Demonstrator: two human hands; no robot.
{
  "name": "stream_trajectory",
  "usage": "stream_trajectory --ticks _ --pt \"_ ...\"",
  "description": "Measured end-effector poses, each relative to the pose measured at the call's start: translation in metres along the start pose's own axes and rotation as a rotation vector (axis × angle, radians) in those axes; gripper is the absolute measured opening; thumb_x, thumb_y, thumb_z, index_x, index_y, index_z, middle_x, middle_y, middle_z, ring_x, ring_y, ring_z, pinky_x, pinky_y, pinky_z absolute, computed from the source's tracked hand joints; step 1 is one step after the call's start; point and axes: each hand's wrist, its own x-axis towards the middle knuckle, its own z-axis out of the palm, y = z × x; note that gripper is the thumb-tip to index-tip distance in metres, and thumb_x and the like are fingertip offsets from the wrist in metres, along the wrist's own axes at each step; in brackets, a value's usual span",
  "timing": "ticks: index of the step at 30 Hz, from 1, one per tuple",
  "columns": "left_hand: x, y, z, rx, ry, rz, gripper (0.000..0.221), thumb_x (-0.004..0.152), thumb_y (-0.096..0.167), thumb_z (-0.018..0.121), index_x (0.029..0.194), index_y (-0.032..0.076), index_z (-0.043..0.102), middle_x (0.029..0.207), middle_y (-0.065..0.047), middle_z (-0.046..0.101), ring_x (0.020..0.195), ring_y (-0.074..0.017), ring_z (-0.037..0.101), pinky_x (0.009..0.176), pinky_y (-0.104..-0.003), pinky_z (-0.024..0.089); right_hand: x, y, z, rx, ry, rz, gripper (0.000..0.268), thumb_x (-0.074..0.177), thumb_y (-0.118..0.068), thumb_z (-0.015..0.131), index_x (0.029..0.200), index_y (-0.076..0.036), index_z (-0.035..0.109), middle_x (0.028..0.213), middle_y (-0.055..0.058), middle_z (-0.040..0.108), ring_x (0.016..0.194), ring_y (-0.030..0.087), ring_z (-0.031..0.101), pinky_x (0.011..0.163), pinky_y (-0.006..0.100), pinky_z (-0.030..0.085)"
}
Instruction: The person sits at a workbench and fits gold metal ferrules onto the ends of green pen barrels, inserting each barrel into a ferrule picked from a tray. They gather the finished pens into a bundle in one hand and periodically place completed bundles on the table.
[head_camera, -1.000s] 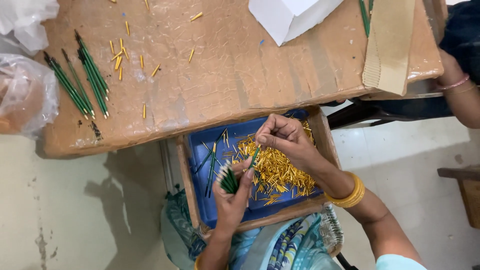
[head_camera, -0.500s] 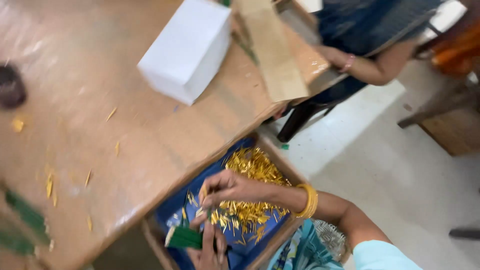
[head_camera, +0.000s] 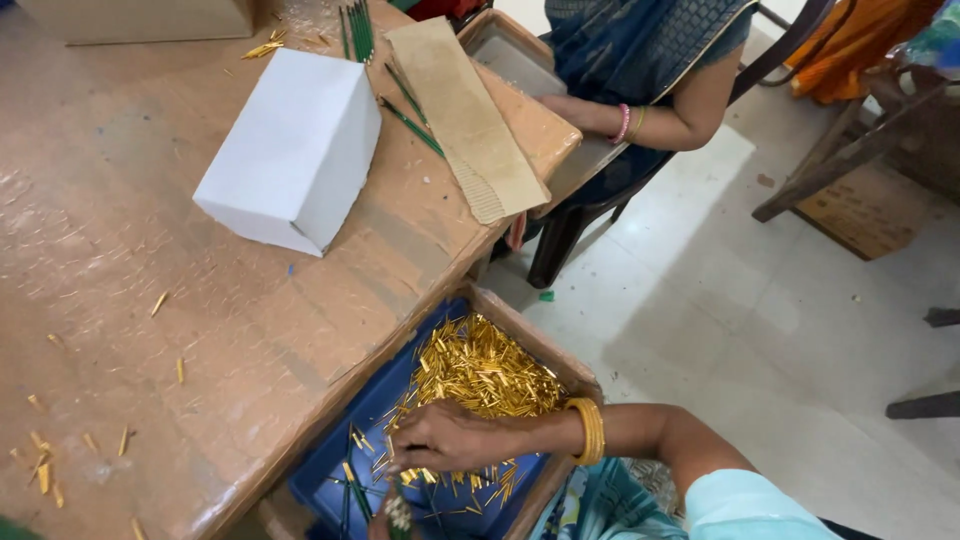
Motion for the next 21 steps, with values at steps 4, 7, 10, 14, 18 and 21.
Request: stream_trajectory --ticks 4,7,10,14,18,21 --pt "-0.019 0.089 -0.012 0.489 0.195 0.299 0.034 0.092 0.014 0.059 0.122 0.002 0.066 0.102 -0.023 0.069 0.093 -0.0351 0.066 0.082 -0.041 0.054 -0.006 0.024 0.012 -0.133 0.028 -0.127 0.014 0.098 -0.021 0.072 0.092 -0.009 0.074 0.085 0.007 0.071 0.079 0.021 0.070 0.068 0.037 0.058" --pt "-0.037 0.117 -0.007 0.151 0.122 -0.271 0.024 0.101 0.020 0.062 0.114 0.003 0.074 0.083 -0.012 0.071 0.071 -0.0217 0.065 0.067 -0.037 0.055 0.018 0.003 -0.001 -0.150 -0.111 0.145 0.013 0.094 -0.026 0.076 0.093 -0.013 0.078 0.083 0.005 0.077 0.071 0.019 0.075 0.065 0.035 0.060" --pt "-0.050 0.106 -0.003 -0.288 0.044 -0.641 0.027 0.103 0.020 0.063 0.120 0.002 0.075 0.078 -0.012 0.062 0.056 -0.0174 0.043 0.050 -0.035 0.033 0.060 -0.026 -0.022 -0.262 0.029 -0.182 0.012 0.091 -0.018 0.078 0.094 -0.007 0.075 0.082 0.012 0.073 0.073 0.025 0.073 0.064 0.037 0.058" --pt "-0.054 0.110 -0.004 -0.567 0.075 -0.654 0.029 0.098 0.016 0.060 0.125 0.009 0.064 0.080 -0.003 0.061 0.057 -0.0102 0.052 0.049 -0.028 0.044 0.141 -0.040 -0.033 -0.333 0.044 -0.383 0.015 0.093 -0.010 0.069 0.108 -0.007 0.072 0.096 0.010 0.075 0.083 0.027 0.075 0.070 0.039 0.059" --pt "-0.054 0.095 -0.003 -0.681 0.048 -0.636 0.029 0.100 0.016 0.059 0.125 0.002 0.064 0.083 -0.005 0.065 0.066 -0.0141 0.066 0.059 -0.032 0.057 0.232 -0.033 -0.026 -0.644 0.076 -0.487 0.027 0.095 -0.010 0.064 0.121 -0.008 0.069 0.115 0.010 0.073 0.096 0.029 0.070 0.072 0.040 0.059" --pt "-0.063 0.072 -0.008 -0.680 0.022 -0.641 0.031 0.101 0.019 0.058 0.126 0.002 0.065 0.081 -0.006 0.068 0.067 -0.0154 0.071 0.062 -0.031 0.059 0.266 -0.030 -0.009 -0.938 0.025 -0.676 0.036 0.091 -0.008 0.062 0.126 -0.007 0.067 0.121 0.008 0.071 0.107 0.026 0.067 0.075 0.036 0.059"
